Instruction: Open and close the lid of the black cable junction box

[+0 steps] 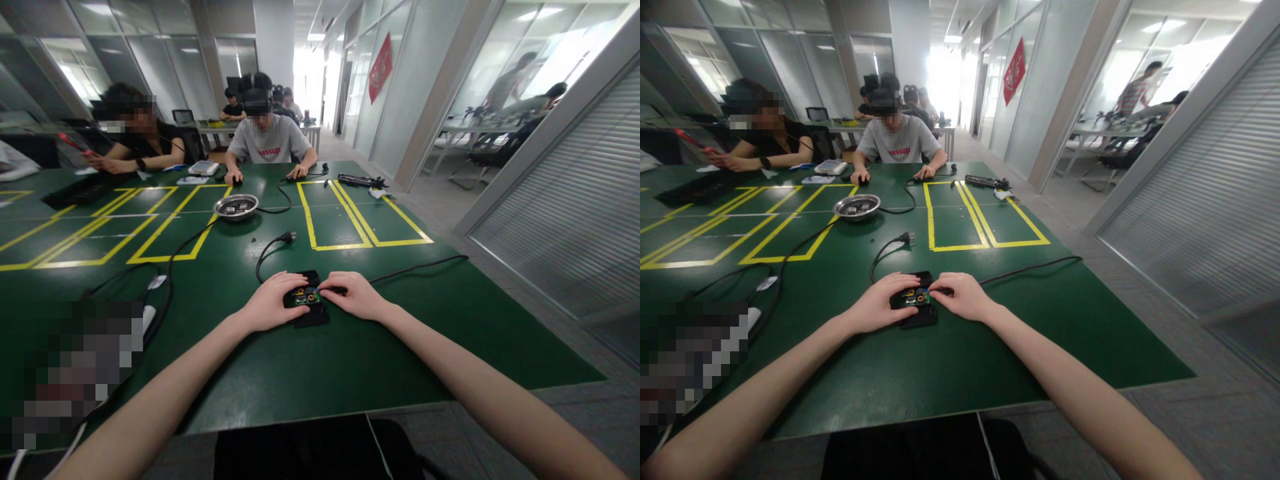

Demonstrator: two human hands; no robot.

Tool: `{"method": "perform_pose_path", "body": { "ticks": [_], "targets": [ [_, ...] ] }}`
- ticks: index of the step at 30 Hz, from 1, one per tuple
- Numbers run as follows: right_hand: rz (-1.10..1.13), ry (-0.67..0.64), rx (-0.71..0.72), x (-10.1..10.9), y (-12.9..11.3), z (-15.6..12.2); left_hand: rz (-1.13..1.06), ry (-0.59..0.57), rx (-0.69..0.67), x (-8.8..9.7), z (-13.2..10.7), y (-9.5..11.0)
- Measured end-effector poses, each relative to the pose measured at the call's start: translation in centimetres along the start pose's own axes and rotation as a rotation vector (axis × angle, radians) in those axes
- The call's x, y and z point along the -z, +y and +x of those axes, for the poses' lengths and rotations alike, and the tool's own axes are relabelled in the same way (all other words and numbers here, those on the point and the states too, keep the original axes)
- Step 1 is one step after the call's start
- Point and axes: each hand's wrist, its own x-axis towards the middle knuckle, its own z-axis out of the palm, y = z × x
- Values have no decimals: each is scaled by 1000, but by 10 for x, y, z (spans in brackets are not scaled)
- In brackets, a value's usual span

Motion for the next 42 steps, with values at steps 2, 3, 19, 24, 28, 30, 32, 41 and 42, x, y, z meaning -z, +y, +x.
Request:
{"method": "perform_pose_path", "body": {
  "ticks": [2, 3, 19, 24, 28, 30, 32, 41, 42],
  "targets": [
    [1, -1, 0, 0, 1, 0, -9, -4, -14, 0, 0, -1],
    [2, -1, 1, 0, 1, 0, -14, -7, -21, 0, 0, -1],
    [106, 121, 56, 6, -12, -2, 198, 59, 70, 20, 3, 3],
    [165, 36, 111, 8, -23, -7, 238, 3, 63, 24, -1, 9],
    [154, -51, 168, 8, -25, -9, 263, -77, 61, 24, -4, 11],
    [145, -59, 179, 7, -23, -8, 269, -117, 67, 23, -5, 11],
    [125, -66, 165, 7, -21, -7, 283, -121, 79, 22, -4, 12],
    [16, -105, 105, 8, -17, -6, 423, -117, 112, 20, -2, 20],
    [13, -106, 105, 7, -17, -6, 444, -121, 104, 20, -2, 21]
  ]
}}
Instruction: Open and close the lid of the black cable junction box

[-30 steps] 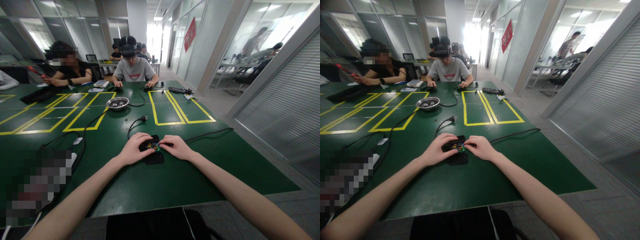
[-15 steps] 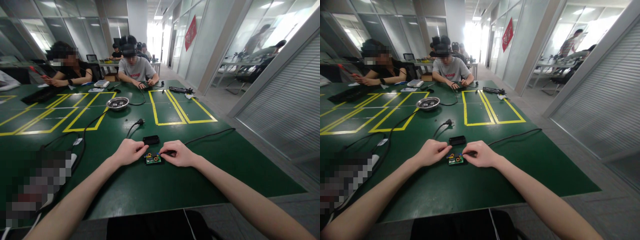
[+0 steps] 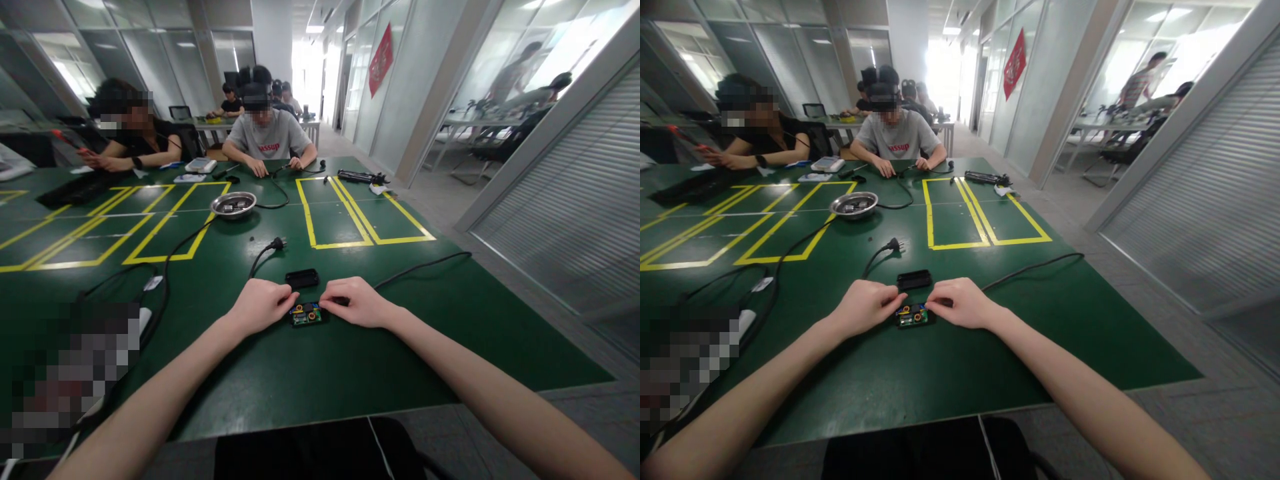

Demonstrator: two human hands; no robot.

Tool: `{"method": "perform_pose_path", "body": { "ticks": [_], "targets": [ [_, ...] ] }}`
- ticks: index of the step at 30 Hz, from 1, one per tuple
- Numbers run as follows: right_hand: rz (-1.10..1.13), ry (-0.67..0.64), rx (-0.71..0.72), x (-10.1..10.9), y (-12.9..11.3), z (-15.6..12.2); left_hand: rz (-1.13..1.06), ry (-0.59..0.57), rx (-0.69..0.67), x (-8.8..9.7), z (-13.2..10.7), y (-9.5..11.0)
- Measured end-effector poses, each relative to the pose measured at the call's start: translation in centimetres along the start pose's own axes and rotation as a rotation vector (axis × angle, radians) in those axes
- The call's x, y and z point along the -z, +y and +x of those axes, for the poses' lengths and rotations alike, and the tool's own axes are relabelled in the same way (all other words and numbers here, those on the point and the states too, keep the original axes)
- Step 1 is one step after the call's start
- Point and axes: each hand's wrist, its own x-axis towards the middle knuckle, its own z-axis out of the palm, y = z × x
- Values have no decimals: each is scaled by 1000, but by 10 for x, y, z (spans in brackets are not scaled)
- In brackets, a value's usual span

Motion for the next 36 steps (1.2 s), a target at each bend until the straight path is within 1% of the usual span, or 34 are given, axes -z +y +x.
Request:
{"method": "perform_pose_path", "body": {
  "ticks": [4, 8, 13, 18, 21, 24, 28, 33, 36],
  "targets": [
    [7, -4, -61, -2, 2, 1, 46, -12, -10, -1, 0, 5],
    [56, -8, -155, -4, 3, 0, 67, -70, 10, -1, 0, 11],
    [95, -42, -211, -5, 1, 1, 79, -100, 26, -2, 0, 14],
    [32, -94, -233, 0, -2, 3, 86, -105, 18, -2, 1, 14],
    [16, -145, -230, 5, -4, 4, 92, -118, 32, -2, 2, 14],
    [-20, -167, -230, 7, -5, 4, 91, -137, 46, -2, 3, 14],
    [-128, -154, -264, 6, -3, 5, 71, -147, 76, -3, 5, 13],
    [-229, -106, -275, 1, 2, 6, -31, -119, 193, -4, 8, 11],
    [-276, -93, -285, 0, 3, 7, -71, -103, 226, -4, 9, 10]
  ]
}}
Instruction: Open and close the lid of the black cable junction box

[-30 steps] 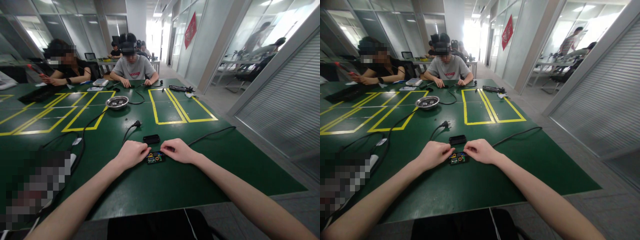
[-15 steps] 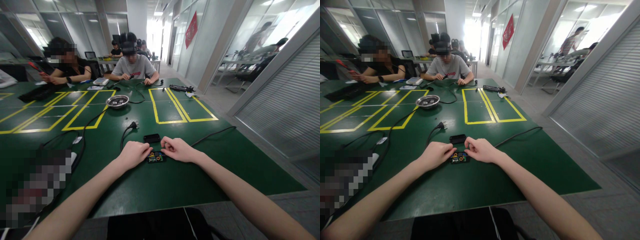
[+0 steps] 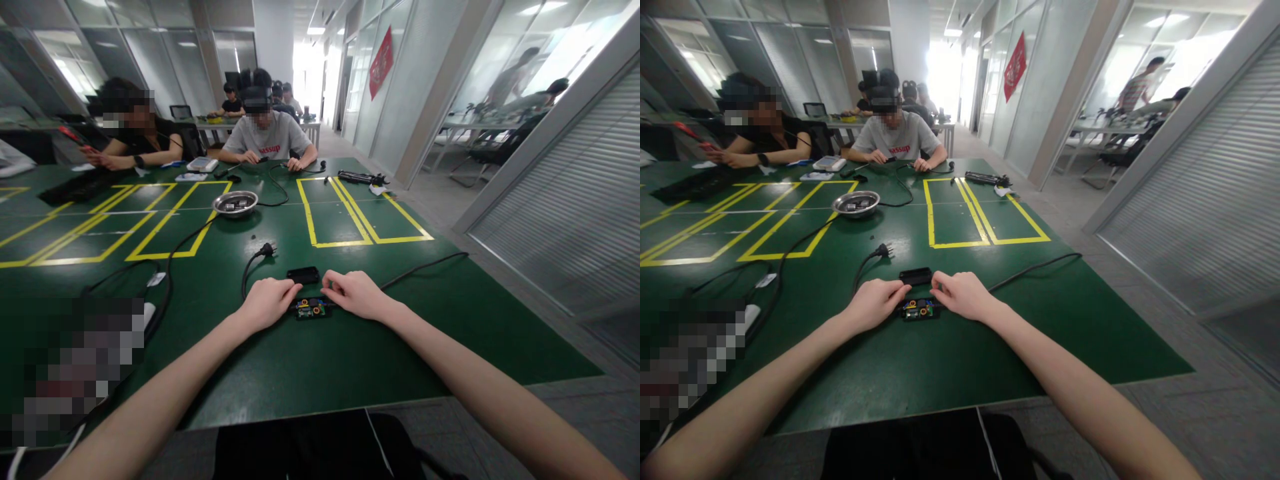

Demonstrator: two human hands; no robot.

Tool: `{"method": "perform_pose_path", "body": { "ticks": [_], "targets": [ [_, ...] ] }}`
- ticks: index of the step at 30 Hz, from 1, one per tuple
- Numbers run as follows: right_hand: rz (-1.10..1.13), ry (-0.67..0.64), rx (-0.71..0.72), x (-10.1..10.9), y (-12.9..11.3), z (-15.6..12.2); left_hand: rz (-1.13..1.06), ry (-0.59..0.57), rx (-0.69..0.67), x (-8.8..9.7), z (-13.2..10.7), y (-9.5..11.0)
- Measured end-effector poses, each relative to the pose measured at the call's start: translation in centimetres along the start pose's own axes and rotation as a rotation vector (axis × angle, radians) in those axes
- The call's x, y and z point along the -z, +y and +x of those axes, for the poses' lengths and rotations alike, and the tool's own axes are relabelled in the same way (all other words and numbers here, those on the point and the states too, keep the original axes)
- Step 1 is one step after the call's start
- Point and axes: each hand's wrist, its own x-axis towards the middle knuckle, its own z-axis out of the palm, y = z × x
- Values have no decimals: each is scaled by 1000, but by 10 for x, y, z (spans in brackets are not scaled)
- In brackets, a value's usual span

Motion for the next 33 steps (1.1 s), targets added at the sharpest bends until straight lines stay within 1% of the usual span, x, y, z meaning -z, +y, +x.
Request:
{"method": "perform_pose_path", "body": {
  "ticks": [5, 12, 15, 18, 20, 22, 28, 33],
  "targets": [
    [-58, 5, 0, 0, -2, 1, -10, 16, 15, -2, -2, 3],
    [-219, -20, -3, 0, -6, 2, 75, -30, 70, -1, -1, 12],
    [-193, -30, 0, 1, -6, 2, 91, -35, 71, 0, 0, 14],
    [-74, -37, 38, 2, -2, 2, 72, -32, 71, 0, 0, 13],
    [-5, -26, 51, 2, 2, 1, 52, -12, 61, 0, -1, 12],
    [13, -11, 47, 2, 4, 0, 34, 13, 45, 0, -1, 11],
    [-86, -27, 32, 6, 4, -1, 10, 23, 29, -5, -2, 12],
    [-182, -46, 18, 8, 2, -1, 66, 38, 14, -7, -1, 15]
  ]
}}
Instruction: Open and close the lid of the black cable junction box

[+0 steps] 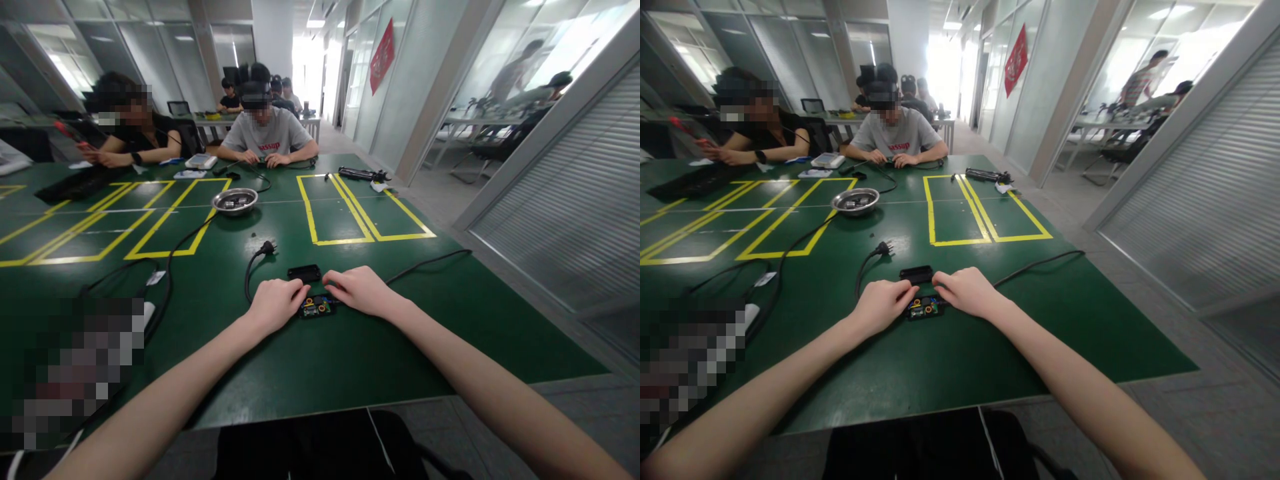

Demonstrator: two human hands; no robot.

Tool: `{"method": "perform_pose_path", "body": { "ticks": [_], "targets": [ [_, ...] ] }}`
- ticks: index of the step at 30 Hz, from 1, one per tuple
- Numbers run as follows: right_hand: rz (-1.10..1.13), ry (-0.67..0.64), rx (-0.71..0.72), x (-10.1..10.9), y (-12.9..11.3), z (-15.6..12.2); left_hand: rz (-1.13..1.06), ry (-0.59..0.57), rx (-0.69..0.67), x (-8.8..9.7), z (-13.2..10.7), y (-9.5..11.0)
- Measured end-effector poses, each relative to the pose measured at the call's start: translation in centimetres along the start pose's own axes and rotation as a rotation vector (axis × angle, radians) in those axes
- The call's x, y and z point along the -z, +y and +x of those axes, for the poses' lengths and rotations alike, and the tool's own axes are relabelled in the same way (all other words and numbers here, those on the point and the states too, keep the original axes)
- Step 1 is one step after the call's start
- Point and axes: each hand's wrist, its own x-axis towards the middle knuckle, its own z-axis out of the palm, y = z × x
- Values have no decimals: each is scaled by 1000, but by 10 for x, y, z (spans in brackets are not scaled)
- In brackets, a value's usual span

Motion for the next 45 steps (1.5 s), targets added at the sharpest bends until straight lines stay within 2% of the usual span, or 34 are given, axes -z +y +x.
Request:
{"method": "perform_pose_path", "body": {
  "ticks": [8, 14, 23, 28, 31, 36, 41, 45],
  "targets": [
    [182, 33, 51, -12, -4, -1, 39, -15, 29, -1, -2, 6],
    [175, 42, -34, -16, -6, 2, 39, -5, 13, -1, 0, 4],
    [178, 152, -72, -12, -6, 9, 27, 64, 9, -2, 7, -7],
    [208, 164, -108, -14, -8, 11, 0, 211, 52, 10, 7, -26],
    [192, 187, -132, -16, -10, 10, -84, 258, 51, 12, 9, -40],
    [117, 260, -139, -20, -11, 9, -165, 174, -57, 0, 13, -48],
    [289, 410, -138, -27, -4, 11, -358, 178, -85, -5, 13, -49],
    [479, 364, -130, -28, -1, 12, -514, 212, -42, -5, 9, -44]
  ]
}}
